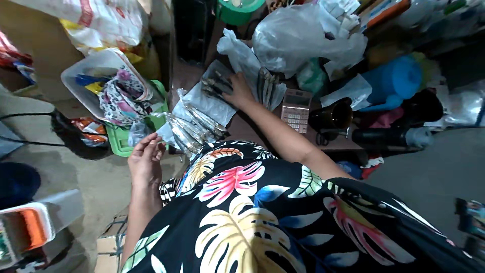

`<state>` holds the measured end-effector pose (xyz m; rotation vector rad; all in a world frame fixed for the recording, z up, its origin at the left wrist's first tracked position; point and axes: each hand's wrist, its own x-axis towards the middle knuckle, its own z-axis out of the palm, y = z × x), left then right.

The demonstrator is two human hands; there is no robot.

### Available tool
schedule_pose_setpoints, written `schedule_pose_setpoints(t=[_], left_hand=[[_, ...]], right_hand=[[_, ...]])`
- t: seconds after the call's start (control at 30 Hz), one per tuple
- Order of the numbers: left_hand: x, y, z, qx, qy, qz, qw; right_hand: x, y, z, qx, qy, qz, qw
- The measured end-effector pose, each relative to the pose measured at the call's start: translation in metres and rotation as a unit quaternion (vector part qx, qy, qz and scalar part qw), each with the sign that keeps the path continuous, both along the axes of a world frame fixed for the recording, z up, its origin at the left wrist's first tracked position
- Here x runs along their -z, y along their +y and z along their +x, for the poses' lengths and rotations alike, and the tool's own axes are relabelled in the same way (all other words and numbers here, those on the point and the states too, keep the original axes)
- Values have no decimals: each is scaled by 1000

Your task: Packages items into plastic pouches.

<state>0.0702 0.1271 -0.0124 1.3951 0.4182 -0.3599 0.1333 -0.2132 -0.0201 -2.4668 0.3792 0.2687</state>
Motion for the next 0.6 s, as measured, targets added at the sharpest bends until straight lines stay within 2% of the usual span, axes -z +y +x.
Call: schedule_pose_setpoints(t=[0.2,0.4,0.6], left_hand=[[-7,-2,2,2,-4,10,1000],[-6,-1,2,-2,-4,5,1000],[-6,-1,-2,-2,-1,10,1000]], right_hand=[[6,-4,-2,-11,-29,27,999],[11,-30,4,33,-25,-36,998],[-13,-44,10,77,-12,11,997]])
